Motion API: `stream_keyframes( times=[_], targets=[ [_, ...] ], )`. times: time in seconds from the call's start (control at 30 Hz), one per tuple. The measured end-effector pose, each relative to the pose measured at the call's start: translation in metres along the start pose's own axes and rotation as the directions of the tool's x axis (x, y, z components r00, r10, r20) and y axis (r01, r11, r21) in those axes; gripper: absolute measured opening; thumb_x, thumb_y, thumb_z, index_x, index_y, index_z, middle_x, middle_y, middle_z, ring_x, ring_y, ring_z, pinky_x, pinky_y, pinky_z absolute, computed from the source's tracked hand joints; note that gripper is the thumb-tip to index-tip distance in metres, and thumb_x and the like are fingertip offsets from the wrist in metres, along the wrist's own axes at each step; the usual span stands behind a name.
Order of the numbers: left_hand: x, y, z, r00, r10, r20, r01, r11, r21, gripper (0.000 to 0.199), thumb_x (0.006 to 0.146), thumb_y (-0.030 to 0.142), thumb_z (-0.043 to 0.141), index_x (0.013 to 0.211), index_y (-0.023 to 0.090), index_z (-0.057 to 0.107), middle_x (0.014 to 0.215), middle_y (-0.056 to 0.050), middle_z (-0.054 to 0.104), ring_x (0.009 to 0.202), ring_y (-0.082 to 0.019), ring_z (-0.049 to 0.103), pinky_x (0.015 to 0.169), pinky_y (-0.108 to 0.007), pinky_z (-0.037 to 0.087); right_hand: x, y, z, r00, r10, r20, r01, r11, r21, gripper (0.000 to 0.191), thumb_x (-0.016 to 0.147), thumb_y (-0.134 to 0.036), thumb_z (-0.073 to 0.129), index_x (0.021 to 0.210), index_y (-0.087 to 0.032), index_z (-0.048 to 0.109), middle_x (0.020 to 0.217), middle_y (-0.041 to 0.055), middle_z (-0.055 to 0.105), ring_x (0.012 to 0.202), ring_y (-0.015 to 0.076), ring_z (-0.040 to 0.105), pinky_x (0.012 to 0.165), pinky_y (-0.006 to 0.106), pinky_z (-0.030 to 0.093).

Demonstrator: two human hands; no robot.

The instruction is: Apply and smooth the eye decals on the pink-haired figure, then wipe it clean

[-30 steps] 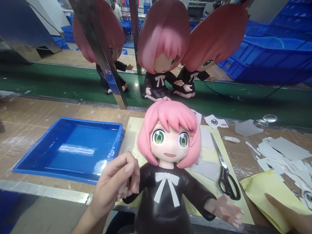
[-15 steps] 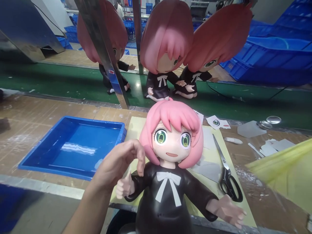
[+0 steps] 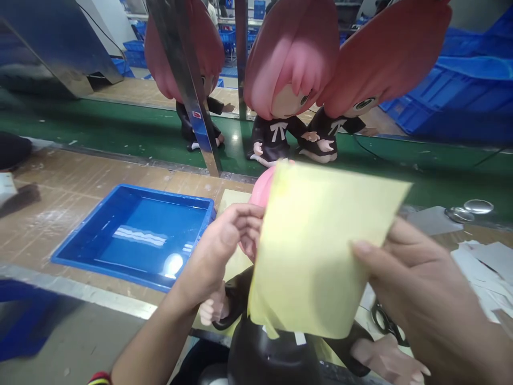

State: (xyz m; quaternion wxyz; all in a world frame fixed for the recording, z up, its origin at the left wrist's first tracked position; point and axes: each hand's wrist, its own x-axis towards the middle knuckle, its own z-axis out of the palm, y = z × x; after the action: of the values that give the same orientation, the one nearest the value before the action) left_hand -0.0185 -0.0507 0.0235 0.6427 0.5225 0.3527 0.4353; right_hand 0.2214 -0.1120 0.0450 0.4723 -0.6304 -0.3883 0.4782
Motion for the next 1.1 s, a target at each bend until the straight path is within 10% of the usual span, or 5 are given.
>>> stream_keyframes(
  times=[0.17,0.4,0.63,1.1],
  targets=[
    [0.001,0.006,0.000,0.987,-0.143,-0.077,0.155,0.972,0.178,0.022,0.094,0.039,0.071,0.092,0.021,0.059,0.074,0.004,0.059,0.067,-0.010,0.053,0.059,-0.019,0.041,0.003,0.008,0.003,0.955,0.116,0.272,-0.088,0.990,-0.113,0.054,0.085,-0.054,0.077,0.130,-0.030,0.061,0.101,0.0058,0.077,0.091,0.0255,0.075,0.080,0.035,0.065],
    [0.004,0.003,-0.007,0.941,-0.319,0.113,0.265,0.902,0.341,0.037,0.099,0.053,0.057,0.083,0.019,0.051,0.077,0.004,0.043,0.069,-0.012,0.041,0.061,-0.026,0.033,0.002,0.013,-0.002,0.992,-0.085,0.097,0.114,0.928,-0.354,0.047,0.098,-0.063,0.053,0.072,-0.024,0.058,0.056,-0.0028,0.055,0.052,0.0123,0.052,0.049,0.020,0.047],
    [0.008,0.001,-0.005,0.959,-0.282,0.022,0.230,0.822,0.520,0.047,0.099,0.059,0.052,0.073,0.020,0.046,0.071,0.004,0.039,0.066,-0.013,0.042,0.059,-0.029,0.029,0.007,0.022,-0.008,0.999,-0.039,0.001,0.034,0.871,-0.489,0.049,0.090,-0.068,0.060,0.074,-0.023,0.066,0.055,-0.0019,0.058,0.043,0.0099,0.040,0.039,0.022,0.029],
    [0.011,0.000,0.000,0.970,-0.242,-0.013,0.202,0.778,0.595,0.048,0.101,0.055,0.049,0.069,0.020,0.040,0.066,0.004,0.035,0.062,-0.012,0.037,0.054,-0.027,0.025,0.015,0.018,-0.001,0.997,-0.022,-0.070,-0.015,0.874,-0.486,0.049,0.079,-0.068,0.065,0.059,-0.023,0.065,0.055,0.0011,0.060,0.049,0.0134,0.051,0.047,0.022,0.041]
  ],
)
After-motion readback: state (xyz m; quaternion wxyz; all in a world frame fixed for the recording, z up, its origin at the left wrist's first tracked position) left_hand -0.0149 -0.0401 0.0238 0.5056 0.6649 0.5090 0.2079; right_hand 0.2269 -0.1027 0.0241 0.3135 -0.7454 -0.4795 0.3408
